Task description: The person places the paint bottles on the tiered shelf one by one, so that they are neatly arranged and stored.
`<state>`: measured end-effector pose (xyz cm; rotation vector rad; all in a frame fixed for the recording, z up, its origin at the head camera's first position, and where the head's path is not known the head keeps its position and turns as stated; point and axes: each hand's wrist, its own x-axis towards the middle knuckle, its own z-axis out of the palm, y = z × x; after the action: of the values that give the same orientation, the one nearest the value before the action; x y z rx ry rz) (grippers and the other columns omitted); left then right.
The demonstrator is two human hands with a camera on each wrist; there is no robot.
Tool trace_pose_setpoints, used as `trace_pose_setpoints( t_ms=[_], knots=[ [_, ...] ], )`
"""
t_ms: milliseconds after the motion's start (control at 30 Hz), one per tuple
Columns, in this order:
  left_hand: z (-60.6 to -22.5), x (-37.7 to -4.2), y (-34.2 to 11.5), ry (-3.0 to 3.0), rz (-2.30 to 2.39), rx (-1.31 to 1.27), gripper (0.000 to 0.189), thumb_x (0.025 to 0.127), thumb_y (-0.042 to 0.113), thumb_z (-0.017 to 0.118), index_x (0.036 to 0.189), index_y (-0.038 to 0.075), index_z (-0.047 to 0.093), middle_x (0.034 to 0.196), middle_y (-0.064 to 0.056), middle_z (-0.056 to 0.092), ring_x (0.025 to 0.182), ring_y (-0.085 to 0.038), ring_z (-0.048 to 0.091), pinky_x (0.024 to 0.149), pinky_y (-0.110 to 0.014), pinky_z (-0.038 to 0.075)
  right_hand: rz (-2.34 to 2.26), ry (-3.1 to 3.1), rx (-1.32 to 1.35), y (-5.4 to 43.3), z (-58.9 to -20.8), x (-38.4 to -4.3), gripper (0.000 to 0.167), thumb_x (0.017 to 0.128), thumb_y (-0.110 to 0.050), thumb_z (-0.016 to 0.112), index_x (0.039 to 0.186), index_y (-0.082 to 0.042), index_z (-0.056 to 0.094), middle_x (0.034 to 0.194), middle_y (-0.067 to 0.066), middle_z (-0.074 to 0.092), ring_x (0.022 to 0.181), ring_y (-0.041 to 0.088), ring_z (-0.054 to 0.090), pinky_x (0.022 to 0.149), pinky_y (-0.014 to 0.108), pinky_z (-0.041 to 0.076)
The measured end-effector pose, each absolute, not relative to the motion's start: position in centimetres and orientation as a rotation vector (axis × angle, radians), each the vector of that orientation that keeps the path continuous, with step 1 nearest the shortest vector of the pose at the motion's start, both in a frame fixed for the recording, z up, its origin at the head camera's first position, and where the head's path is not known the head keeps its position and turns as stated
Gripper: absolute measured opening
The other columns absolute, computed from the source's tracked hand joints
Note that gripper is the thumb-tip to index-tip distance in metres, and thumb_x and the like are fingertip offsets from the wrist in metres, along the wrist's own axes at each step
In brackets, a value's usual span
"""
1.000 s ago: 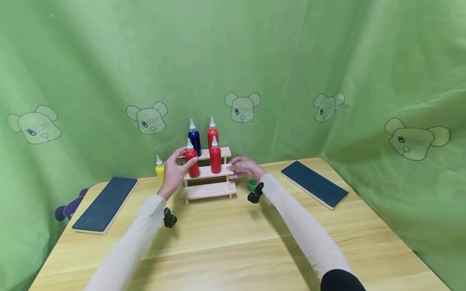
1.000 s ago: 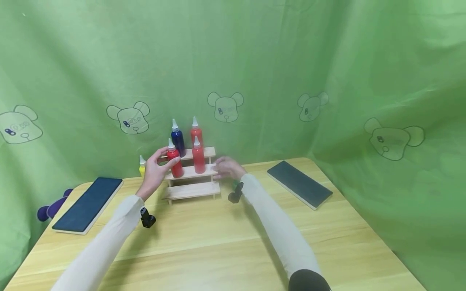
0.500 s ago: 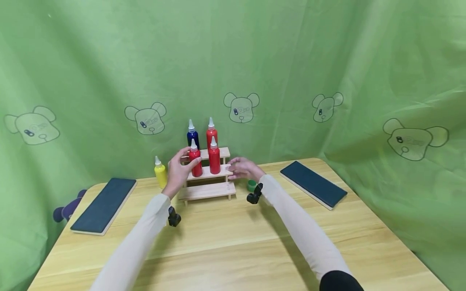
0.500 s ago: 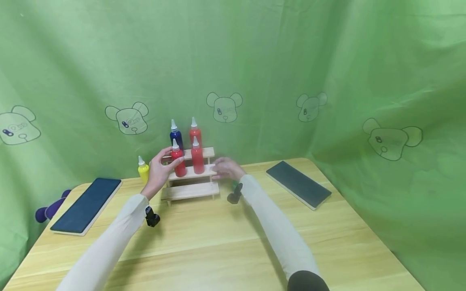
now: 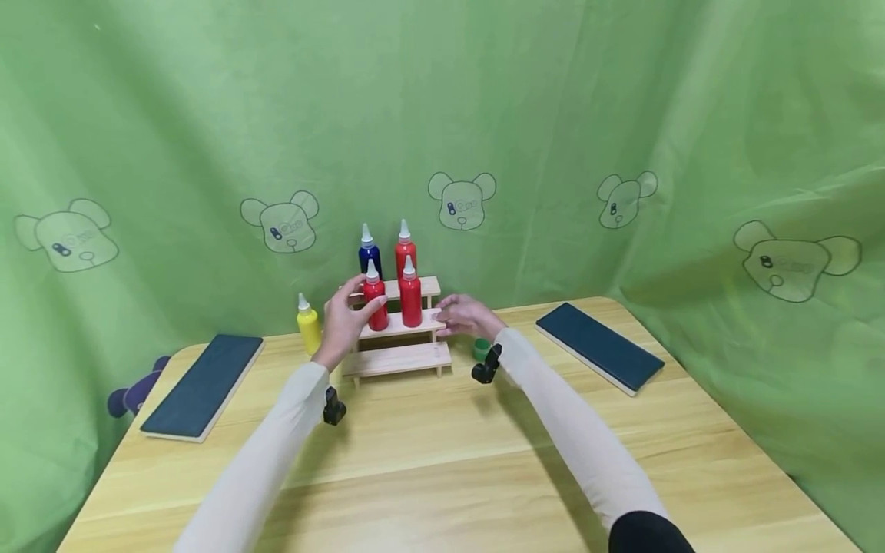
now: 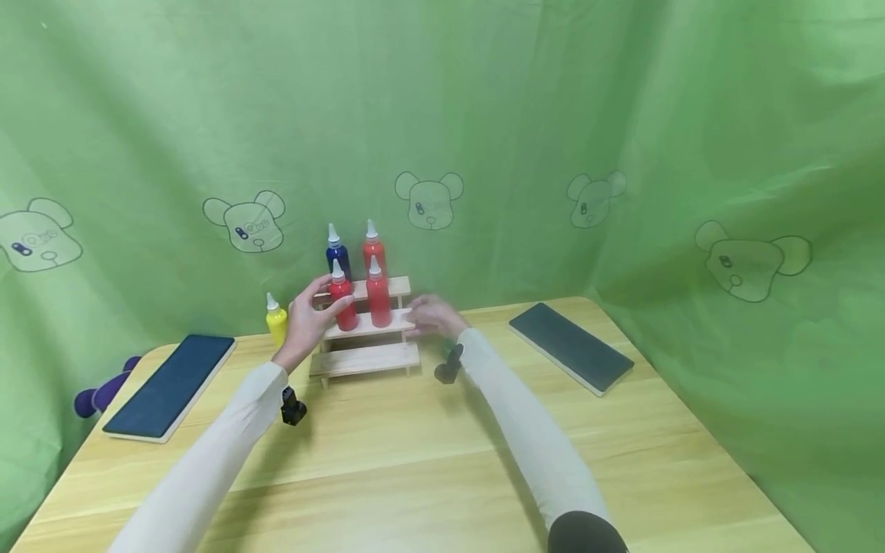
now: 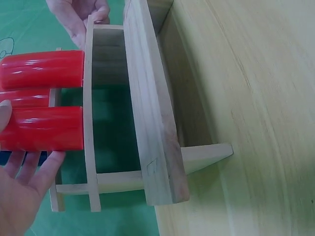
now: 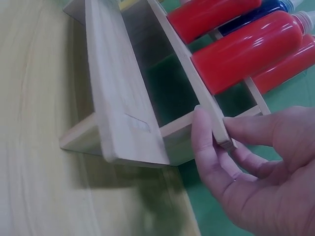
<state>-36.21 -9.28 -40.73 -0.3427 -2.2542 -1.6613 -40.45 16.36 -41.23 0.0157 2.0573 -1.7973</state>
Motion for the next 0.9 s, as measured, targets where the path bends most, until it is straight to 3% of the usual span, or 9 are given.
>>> trace_pose_setpoints(
  t_ms=[233, 900],
  knots=[
    [-40.82, -36.45, -9.10, -2.240, -1.634, -0.368, 0.059, 0.095, 0.019, 0.080, 0.148, 0.008, 0.057, 0.136, -0.017, 0.066, 0.121, -0.036, 0.067, 0.101, -0.047, 0.059, -1.762, 2.091, -0.004, 16.48, -40.91, -40.80, 0.046, 0.099, 0.010, 0.058, 0.142, 0.013, 0.041, 0.111, 0.014, 0.052, 0.084, 0.020, 0.059, 0.077, 0.026, 0.064],
    [-40.17, -35.99, -9.36, -2.291, -1.651, -0.352, 0.060, 0.095, 0.016, 0.079, 0.149, 0.008, 0.053, 0.134, -0.020, 0.066, 0.121, -0.039, 0.065, 0.101, -0.051, 0.058, -1.776, 2.055, 0.002, 16.30, -41.10, -40.83, 0.047, 0.100, 0.009, 0.056, 0.143, 0.011, 0.039, 0.113, 0.013, 0.050, 0.082, 0.017, 0.056, 0.081, 0.028, 0.064]
  ],
)
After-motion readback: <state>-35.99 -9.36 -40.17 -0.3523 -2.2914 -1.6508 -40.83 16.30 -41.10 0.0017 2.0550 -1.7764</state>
